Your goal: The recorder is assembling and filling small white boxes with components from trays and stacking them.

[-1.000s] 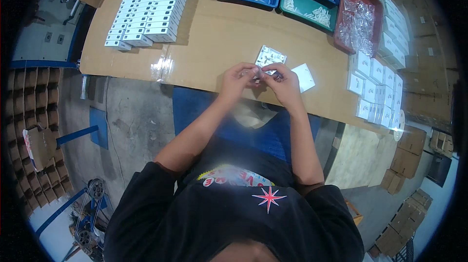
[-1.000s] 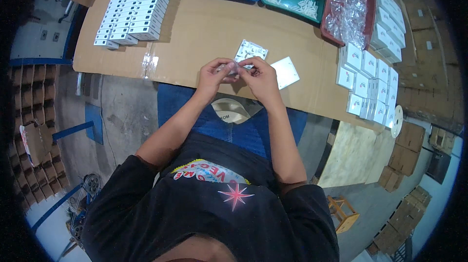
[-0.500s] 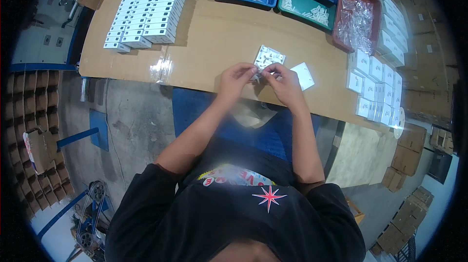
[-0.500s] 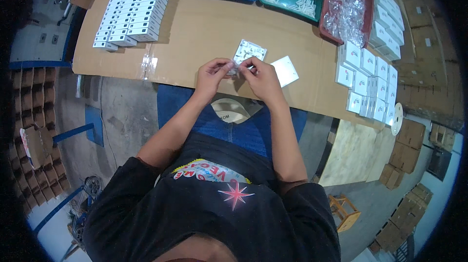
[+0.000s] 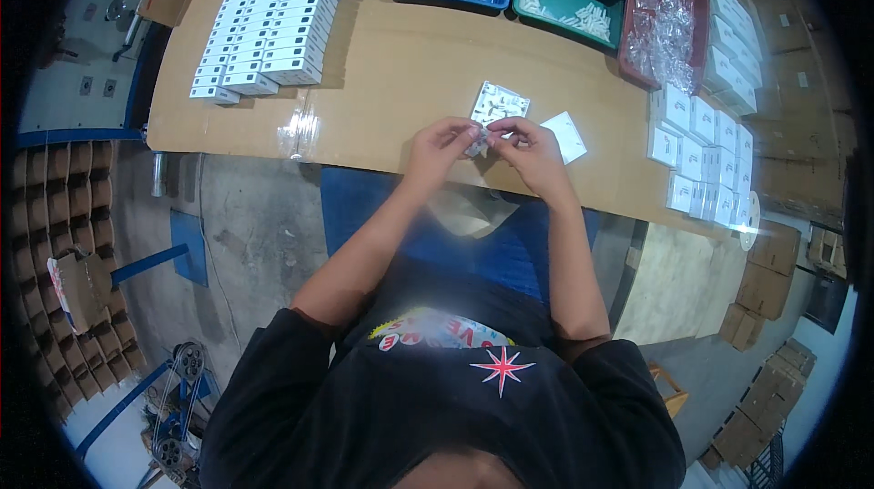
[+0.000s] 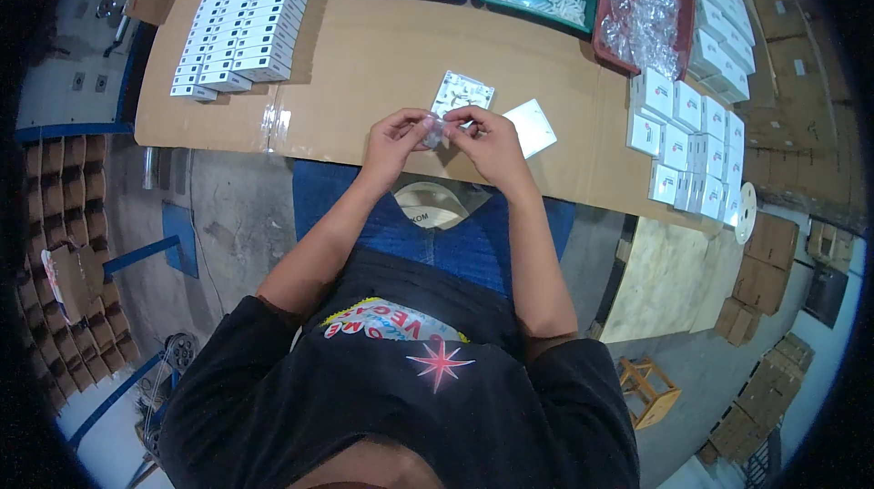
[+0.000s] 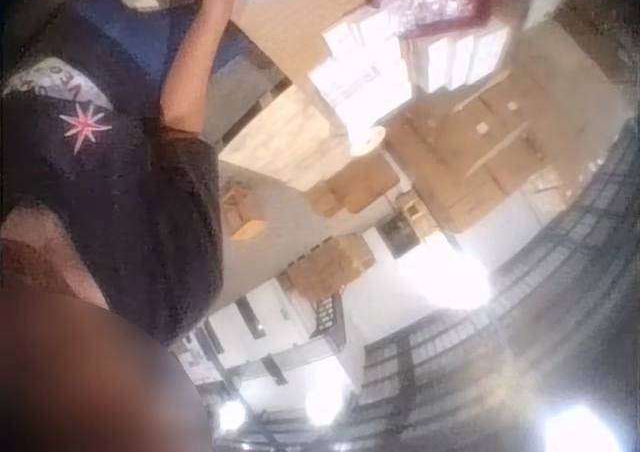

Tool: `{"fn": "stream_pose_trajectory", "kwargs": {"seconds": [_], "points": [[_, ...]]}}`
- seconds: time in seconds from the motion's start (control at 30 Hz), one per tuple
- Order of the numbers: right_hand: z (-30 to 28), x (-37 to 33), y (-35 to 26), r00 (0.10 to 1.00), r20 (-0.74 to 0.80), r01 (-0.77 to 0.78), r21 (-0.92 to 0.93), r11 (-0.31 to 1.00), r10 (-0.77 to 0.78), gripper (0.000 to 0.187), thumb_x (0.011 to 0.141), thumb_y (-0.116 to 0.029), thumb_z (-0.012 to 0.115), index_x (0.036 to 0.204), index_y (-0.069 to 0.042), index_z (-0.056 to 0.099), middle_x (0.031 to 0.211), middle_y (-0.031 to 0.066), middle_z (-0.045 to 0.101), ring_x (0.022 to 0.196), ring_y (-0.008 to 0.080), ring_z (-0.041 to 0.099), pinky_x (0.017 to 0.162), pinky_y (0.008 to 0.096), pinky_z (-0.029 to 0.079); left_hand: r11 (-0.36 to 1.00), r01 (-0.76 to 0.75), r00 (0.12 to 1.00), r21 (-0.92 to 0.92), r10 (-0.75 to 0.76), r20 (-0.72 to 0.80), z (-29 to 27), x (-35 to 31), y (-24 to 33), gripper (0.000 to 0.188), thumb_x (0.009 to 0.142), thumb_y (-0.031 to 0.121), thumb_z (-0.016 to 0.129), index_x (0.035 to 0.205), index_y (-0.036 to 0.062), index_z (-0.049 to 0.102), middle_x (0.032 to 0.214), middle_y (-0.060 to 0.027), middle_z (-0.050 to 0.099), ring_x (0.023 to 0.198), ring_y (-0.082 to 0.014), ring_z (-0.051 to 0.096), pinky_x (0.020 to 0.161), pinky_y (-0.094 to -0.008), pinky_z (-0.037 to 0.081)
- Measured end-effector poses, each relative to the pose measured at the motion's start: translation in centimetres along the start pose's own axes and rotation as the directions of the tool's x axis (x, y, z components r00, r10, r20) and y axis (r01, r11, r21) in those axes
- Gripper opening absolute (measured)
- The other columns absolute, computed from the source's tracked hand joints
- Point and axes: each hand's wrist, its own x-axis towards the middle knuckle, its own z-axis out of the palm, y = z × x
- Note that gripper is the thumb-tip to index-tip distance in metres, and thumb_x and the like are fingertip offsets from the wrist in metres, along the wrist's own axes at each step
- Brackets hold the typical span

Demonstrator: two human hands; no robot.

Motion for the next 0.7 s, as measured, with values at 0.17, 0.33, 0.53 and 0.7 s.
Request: {"fn": "stream_pose_trajectory", "kwargs": {"seconds": [0.17,0.33,0.53,0.7], "points": [[-0.2,0.2,0.2,0.999,0.009,-0.04,-0.073,0.997,0.04,0.016,0.091,-0.009,0.076,0.105,-0.002,0.073,0.086,0.0005,0.071,0.072,0.0042,0.059,0.061,0.02,0.045,0.992,-0.123,0.991,0.003,0.123,0.049,-0.1,0.4,-0.9,0.017,0.1,0.009,0.067,0.113,-0.002,0.071,0.105,-0.0067,0.073,0.098,-0.0135,0.069,0.088,-0.0282,0.056],[-0.8,-0.2,-0.9,0.982,0.048,-0.187,0.051,0.981,0.185,0.011,0.091,-0.012,0.077,0.099,-0.005,0.074,0.079,0.0002,0.07,0.065,0.0044,0.059,0.057,0.0191,0.042,0.991,-0.135,0.991,0.017,0.134,0.027,0.0,0.3,-0.7,0.016,0.1,0.009,0.067,0.112,-0.0021,0.071,0.105,-0.0067,0.073,0.098,-0.013,0.068,0.088,-0.028,0.056],[-0.1,0.3,0.6,0.994,0.003,-0.113,0.151,0.982,0.114,0.008,0.089,-0.007,0.075,0.095,-0.002,0.073,0.072,-0.003,0.063,0.064,0.0045,0.055,0.056,0.0197,0.044,0.99,-0.131,0.991,0.05,0.132,-0.013,0.3,0.2,-1.0,0.016,0.1,0.009,0.067,0.111,-0.0018,0.071,0.103,-0.0056,0.073,0.095,-0.0109,0.068,0.085,-0.0262,0.055],[0.4,-0.7,-2.1,0.986,-0.001,-0.166,0.082,0.983,0.167,0.007,0.091,-0.006,0.073,0.094,0.0,0.07,0.076,-0.0011,0.064,0.068,0.006,0.059,0.059,0.0219,0.049,0.993,-0.112,0.994,0.046,0.111,0.006,0.6,-0.2,-0.8,0.015,0.1,0.007,0.066,0.111,-0.0021,0.071,0.101,-0.005,0.073,0.093,-0.0102,0.068,0.082,-0.0251,0.055]]}}
